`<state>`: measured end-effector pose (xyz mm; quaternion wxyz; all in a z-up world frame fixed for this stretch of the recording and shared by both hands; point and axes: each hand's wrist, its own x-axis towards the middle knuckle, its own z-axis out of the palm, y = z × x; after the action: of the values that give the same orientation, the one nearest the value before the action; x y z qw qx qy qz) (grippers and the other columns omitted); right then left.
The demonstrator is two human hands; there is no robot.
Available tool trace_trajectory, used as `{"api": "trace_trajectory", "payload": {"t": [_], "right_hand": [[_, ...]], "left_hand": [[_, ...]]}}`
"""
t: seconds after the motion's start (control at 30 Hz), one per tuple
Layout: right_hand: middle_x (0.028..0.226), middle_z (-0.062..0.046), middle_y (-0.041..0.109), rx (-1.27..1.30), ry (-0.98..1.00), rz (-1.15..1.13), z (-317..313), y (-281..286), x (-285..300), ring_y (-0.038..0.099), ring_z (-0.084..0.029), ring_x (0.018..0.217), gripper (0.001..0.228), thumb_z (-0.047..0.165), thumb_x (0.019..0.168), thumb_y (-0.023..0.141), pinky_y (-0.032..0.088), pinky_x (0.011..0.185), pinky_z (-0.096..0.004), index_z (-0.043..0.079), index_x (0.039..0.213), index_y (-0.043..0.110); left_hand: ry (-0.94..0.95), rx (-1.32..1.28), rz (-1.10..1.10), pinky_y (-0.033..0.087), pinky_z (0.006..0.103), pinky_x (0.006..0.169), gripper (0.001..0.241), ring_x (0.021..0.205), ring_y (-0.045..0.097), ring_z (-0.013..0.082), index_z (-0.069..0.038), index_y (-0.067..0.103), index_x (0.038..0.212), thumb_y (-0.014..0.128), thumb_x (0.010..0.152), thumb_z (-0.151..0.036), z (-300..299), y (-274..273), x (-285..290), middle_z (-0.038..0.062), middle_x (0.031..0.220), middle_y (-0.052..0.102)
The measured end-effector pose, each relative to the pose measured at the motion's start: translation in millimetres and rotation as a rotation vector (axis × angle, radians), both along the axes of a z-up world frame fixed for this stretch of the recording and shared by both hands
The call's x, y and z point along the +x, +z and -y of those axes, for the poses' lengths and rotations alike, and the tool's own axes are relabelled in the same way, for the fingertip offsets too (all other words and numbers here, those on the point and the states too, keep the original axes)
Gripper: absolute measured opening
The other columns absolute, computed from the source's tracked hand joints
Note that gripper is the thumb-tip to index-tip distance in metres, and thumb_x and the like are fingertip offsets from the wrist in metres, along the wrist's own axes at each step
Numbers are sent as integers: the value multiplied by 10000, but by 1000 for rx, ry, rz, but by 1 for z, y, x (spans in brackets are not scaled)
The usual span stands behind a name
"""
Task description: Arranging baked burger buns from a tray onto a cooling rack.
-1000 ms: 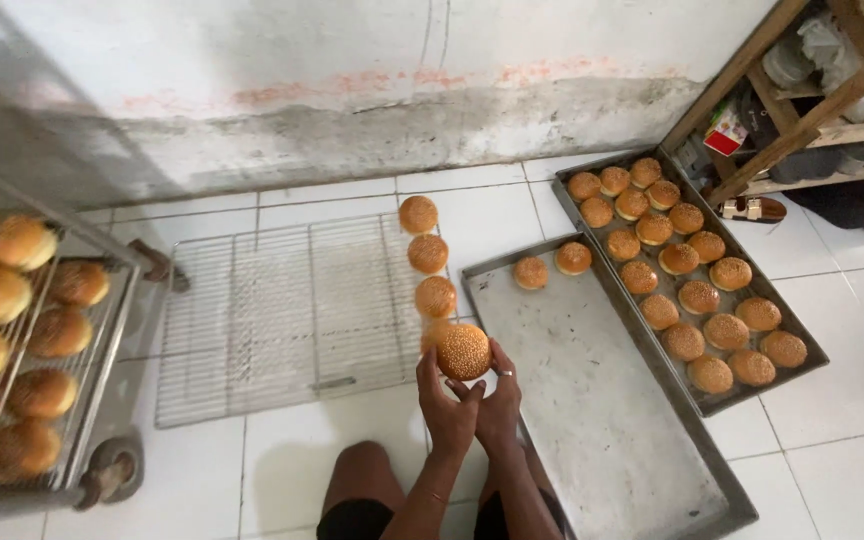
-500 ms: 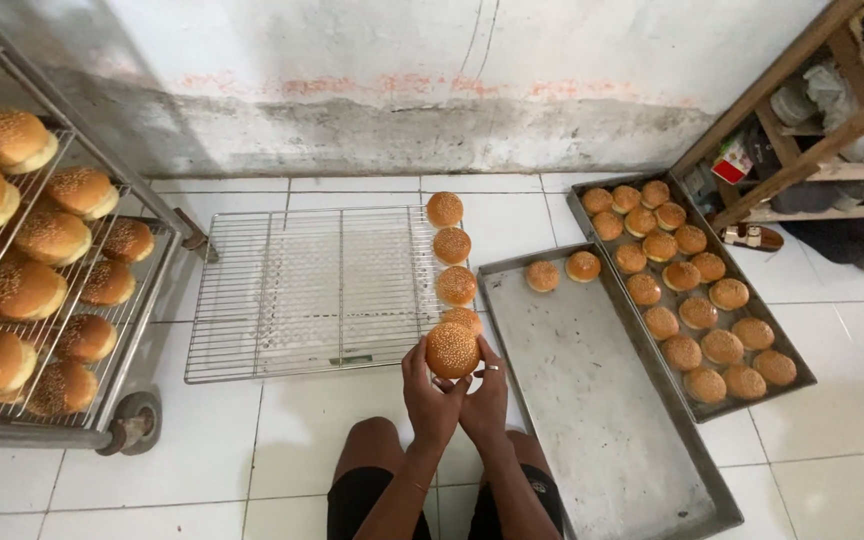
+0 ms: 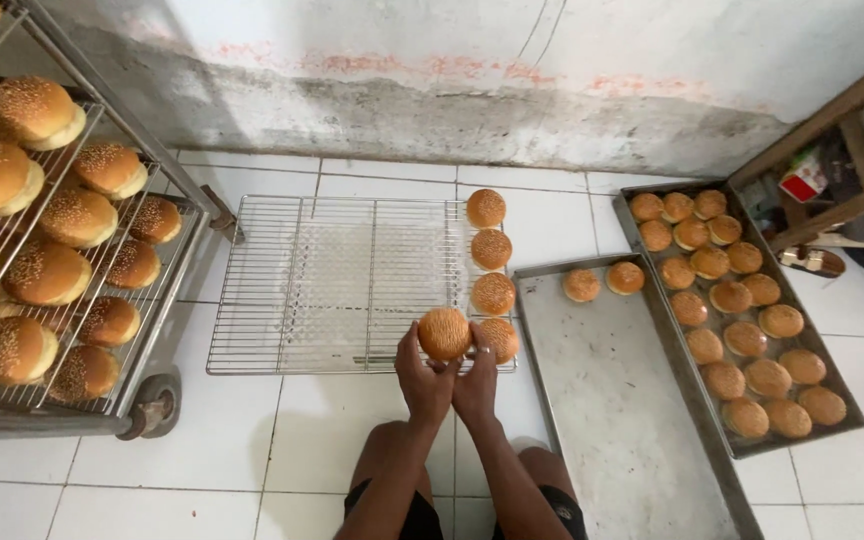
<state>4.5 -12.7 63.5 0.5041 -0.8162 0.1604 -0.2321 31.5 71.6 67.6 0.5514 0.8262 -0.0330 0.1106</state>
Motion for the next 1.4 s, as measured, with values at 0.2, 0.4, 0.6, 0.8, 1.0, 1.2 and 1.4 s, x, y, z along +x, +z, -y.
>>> {"api": "trace_trajectory", "payload": {"t": [0.2,0.4,0.6,0.8,1.0,1.2,1.4], "right_hand": [[1434,-233,530,-84,-33,-55,12,-36,82,586,-306,1252,906,174,793,907,531,989,-394,-34,1524,414],[1389,-224,564,56,-93,-21,26,-26,166,608,-289,1218,873,102,772,887,564,891,-373,-39,1487,405],[1385,-239,573,167,-92,45,54,-53,231,623,-278,1224,811,62,864,759,603,865,-338,-109,1522,316],[1398,-256,581,156,-123,-12,64,-86,262,627,-279,1234,680,-22,912,700,602,905,-343,-129,1500,377],[1413,-245,576,117,-108,-55,74,-97,281,666,-273,1177,711,-27,899,664,615,882,-321,-114,1528,344],[1386,-219,614,200,-121,-126,71,-84,284,698,-260,1127,721,11,918,678,612,844,-323,-89,1547,339],[1394,-248,576,17,-137,-29,74,-109,282,618,-287,1238,807,29,864,824,597,884,-357,-103,1514,363]], "left_hand": [[-7,110,110,441,501,1073,1013,1282,575,405,9,401,1511,947,672,-145,11,-32,88,243,1396,593],[-136,-39,-142,543,401,1026,1027,1306,625,321,-32,341,1592,895,739,-172,35,-35,176,200,1460,593],[-168,47,-145,476,437,1064,1057,1302,579,356,9,368,1523,968,676,-193,68,-61,255,227,1416,580],[-200,62,-240,486,417,1089,969,1319,587,328,-22,459,1494,941,667,-178,75,-74,289,185,1438,591],[-214,8,-101,491,406,1107,933,1354,579,332,-4,478,1484,937,684,-147,80,-95,305,189,1460,582],[-243,72,-107,493,417,1108,970,1361,555,338,17,443,1493,940,675,-137,81,-89,311,216,1479,548],[-287,23,-22,464,430,1138,1019,1413,509,356,35,375,1541,932,700,-108,81,-115,309,239,1523,497]]}}
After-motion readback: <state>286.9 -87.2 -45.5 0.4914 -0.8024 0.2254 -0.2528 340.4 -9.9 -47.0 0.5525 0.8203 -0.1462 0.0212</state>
